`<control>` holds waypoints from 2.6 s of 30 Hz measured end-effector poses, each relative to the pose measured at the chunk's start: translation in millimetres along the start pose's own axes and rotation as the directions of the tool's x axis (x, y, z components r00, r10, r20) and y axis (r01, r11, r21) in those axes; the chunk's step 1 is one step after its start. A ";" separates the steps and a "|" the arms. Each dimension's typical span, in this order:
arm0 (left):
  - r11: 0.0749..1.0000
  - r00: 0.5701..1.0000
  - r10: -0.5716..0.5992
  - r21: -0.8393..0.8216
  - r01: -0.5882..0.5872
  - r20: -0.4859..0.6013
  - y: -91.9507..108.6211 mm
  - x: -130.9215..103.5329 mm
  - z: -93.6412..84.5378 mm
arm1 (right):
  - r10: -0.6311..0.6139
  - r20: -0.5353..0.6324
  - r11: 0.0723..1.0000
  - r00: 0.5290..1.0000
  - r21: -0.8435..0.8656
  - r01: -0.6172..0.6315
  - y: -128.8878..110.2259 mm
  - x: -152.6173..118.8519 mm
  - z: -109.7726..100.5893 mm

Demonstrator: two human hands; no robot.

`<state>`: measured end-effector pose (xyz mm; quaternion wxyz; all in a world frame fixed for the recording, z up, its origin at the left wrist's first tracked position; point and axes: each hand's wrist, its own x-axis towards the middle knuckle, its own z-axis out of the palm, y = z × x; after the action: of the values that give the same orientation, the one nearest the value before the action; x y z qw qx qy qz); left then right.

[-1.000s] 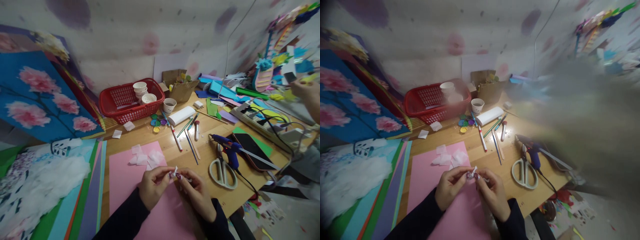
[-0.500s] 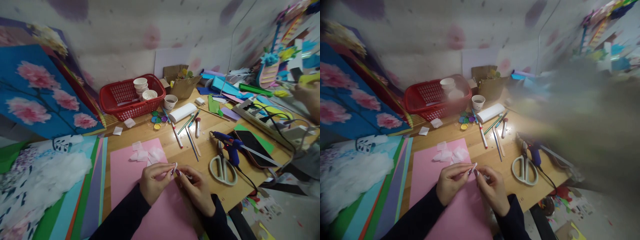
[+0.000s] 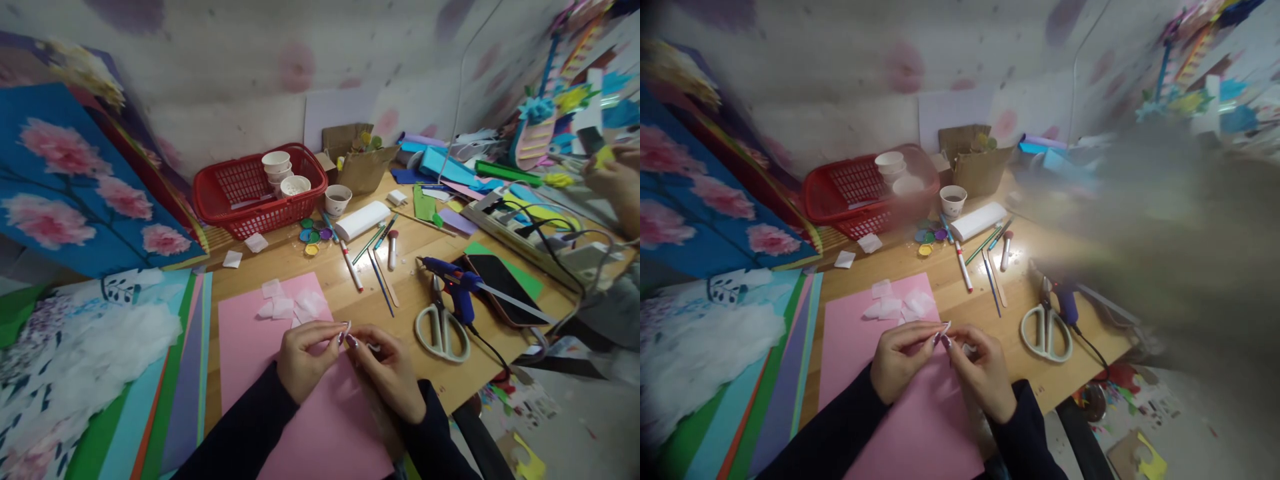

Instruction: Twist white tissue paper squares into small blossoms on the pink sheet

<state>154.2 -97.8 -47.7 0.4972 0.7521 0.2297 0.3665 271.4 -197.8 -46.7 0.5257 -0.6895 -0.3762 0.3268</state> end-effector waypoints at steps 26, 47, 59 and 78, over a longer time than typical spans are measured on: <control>0.875 0.880 -0.439 -0.309 0.372 -0.182 -4.5 2.7 -6.4 | 0.098 -0.006 0.992 0.995 0.077 -0.098 -2.6 0.9 1.8; 0.831 0.922 0.386 0.435 -0.348 -0.001 5.7 -6.8 -10.3 | 0.087 0.096 0.963 0.992 0.248 -0.108 -3.0 -0.7 14.6; 0.977 0.945 -0.208 0.001 0.215 -0.252 3.9 -8.4 -9.8 | 0.099 0.061 0.971 0.993 0.211 -0.110 -2.9 0.3 17.0; 0.832 0.926 -0.042 0.500 0.241 -0.376 -11.4 -6.5 -70.4 | 0.180 0.035 0.982 0.983 0.051 -0.181 -14.5 24.0 17.9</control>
<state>95.5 -57.1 -43.6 0.2438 0.7641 0.4636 0.3766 265.7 -166.1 -38.1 0.5065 -0.7014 -0.3111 0.3933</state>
